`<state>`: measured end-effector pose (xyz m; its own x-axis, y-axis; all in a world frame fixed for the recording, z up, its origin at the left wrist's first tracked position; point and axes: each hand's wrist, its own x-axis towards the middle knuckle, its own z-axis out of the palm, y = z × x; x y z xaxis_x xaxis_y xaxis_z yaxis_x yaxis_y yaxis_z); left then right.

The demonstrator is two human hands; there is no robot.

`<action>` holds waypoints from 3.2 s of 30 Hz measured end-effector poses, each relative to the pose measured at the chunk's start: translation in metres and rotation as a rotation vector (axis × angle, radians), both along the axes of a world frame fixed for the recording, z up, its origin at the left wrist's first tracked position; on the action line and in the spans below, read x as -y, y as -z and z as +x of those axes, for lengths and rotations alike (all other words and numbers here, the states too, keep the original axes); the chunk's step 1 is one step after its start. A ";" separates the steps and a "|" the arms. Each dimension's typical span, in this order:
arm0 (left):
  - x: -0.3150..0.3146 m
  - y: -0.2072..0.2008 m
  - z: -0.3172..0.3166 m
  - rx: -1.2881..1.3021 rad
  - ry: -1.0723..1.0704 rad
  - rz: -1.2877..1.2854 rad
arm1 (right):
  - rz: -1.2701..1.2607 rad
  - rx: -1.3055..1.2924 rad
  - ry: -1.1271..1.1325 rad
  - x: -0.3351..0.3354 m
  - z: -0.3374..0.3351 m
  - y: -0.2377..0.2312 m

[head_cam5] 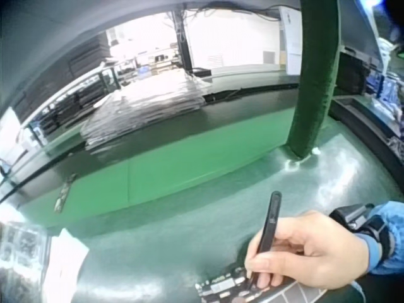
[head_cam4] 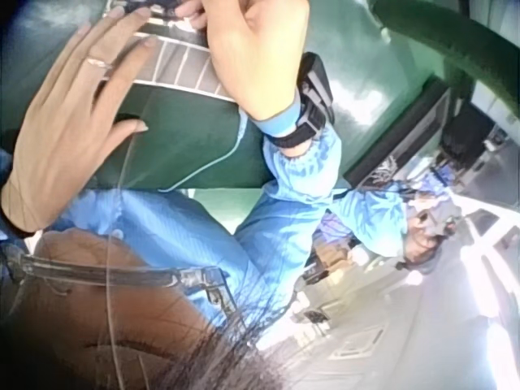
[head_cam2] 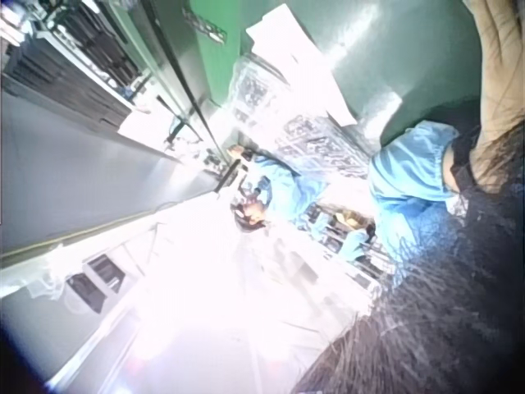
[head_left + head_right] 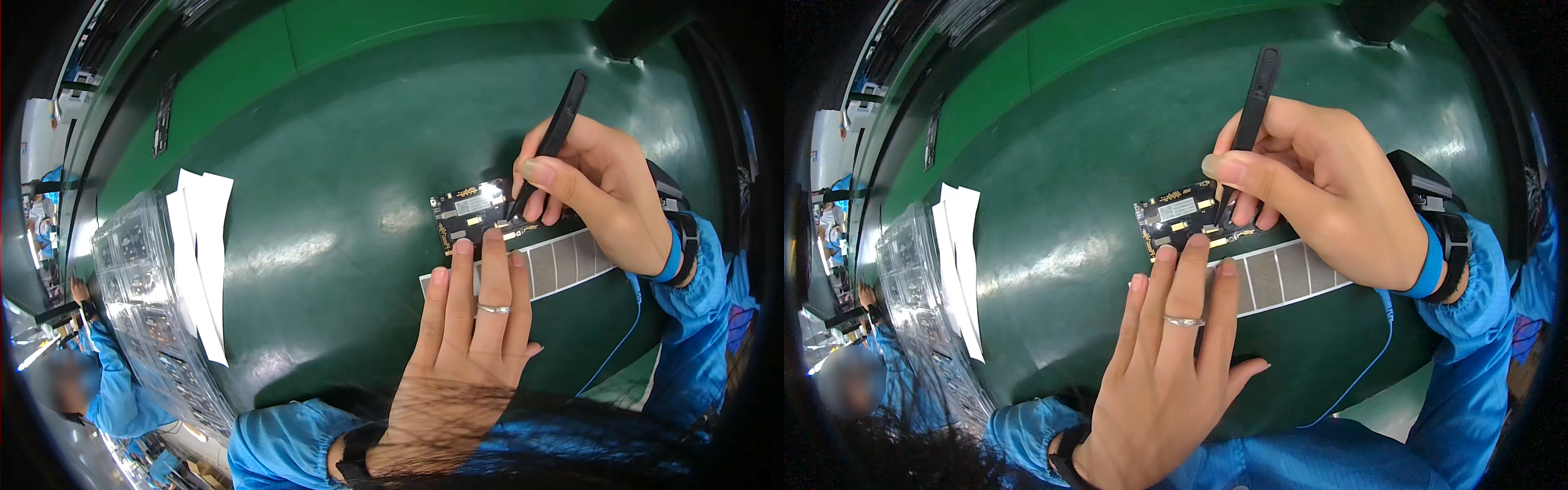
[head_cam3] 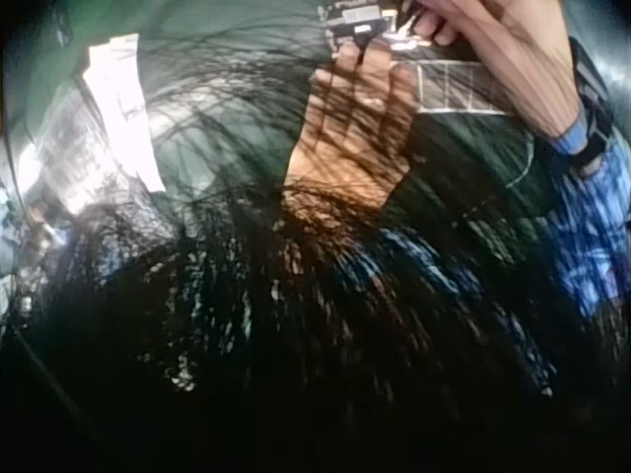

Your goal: The person applies thermal pads to circuit boards using a pen-like tool, taking the pads from a tray and placing them onto the boards.

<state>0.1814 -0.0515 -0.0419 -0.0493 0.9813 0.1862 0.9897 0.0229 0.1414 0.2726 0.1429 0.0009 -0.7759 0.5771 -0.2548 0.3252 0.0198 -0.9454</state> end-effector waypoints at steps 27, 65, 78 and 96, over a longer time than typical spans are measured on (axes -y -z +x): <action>0.001 0.001 0.001 -0.020 0.039 -0.072 | 0.013 -0.025 -0.033 0.000 0.002 0.008; 0.172 -0.034 -0.204 0.495 -0.587 0.105 | 0.292 -0.471 0.291 -0.074 0.009 0.077; 0.382 -0.028 -0.203 0.529 -1.121 -0.134 | 0.370 -0.423 0.214 -0.084 0.013 0.084; 0.335 -0.012 -0.247 0.680 -1.121 0.005 | 0.318 -0.416 0.306 -0.058 -0.004 0.075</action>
